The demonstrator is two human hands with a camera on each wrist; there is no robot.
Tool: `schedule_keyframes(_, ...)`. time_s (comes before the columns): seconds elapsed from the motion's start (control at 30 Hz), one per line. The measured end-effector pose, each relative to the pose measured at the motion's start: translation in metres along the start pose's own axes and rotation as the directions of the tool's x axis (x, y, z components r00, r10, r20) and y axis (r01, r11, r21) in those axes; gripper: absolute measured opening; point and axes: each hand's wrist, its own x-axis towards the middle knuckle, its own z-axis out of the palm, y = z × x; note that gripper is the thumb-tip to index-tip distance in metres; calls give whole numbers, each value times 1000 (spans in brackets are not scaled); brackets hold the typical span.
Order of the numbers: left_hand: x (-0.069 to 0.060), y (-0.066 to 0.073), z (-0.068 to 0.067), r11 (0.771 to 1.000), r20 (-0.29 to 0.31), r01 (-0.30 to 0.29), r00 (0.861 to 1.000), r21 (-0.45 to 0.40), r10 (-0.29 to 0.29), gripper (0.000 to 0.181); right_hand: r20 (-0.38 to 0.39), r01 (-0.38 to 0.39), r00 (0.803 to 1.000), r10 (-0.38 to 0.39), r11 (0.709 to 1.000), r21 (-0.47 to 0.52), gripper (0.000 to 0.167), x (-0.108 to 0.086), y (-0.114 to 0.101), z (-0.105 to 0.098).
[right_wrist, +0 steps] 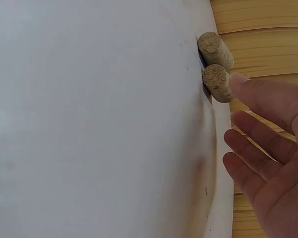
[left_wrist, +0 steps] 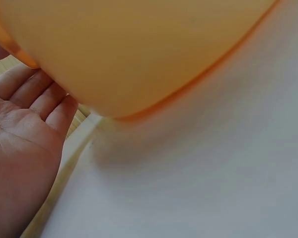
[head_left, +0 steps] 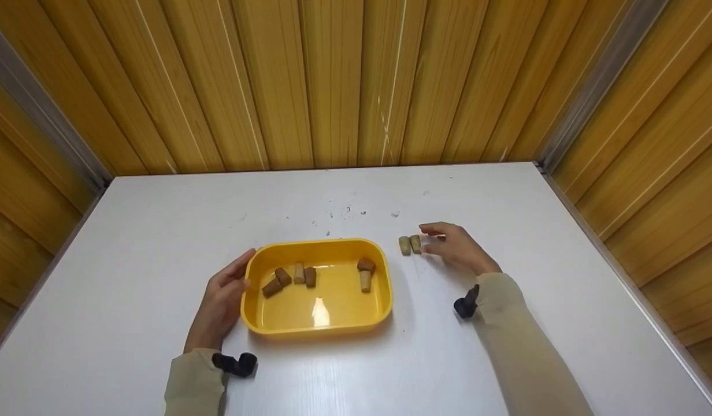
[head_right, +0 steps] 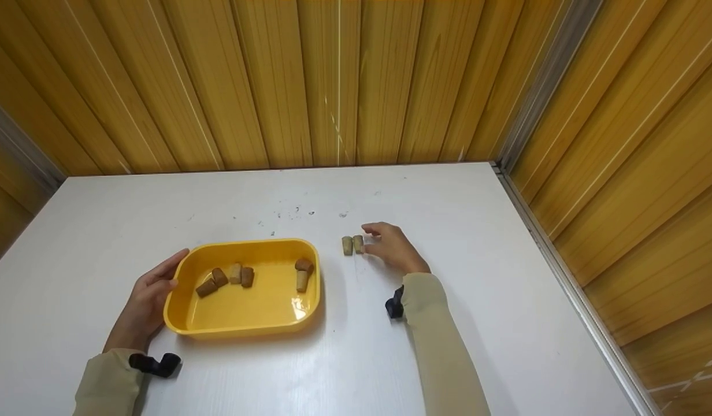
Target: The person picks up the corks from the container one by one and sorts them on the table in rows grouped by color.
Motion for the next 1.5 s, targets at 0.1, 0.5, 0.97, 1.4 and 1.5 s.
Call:
schedule_keyframes(0.1,0,0,0,1000,4,1,1000,-4,-1,58,-13,30,999,-29,999,11,51,-1,-3,-2)
schedule_keyframes(0.5,1,1,0,1000,-11,10,1000,-3,-10,60,-34,114,993,-114,993,-7,51,0,-27,-8)
schedule_keyframes(0.97,0,4,1,999,-17,32,999,10,-32,60,-44,252,967,-252,968,-11,42,-7,-73,0)
schedule_keyframes(1.4,-1,3,0,1000,4,11,1000,1,-11,61,10,374,927,-374,927,5,39,-5,-110,15)
schedule_keyframes(1.5,-1,3,0,1000,7,14,1000,9,-14,61,29,395,918,-395,919,18,37,-3,-118,22)
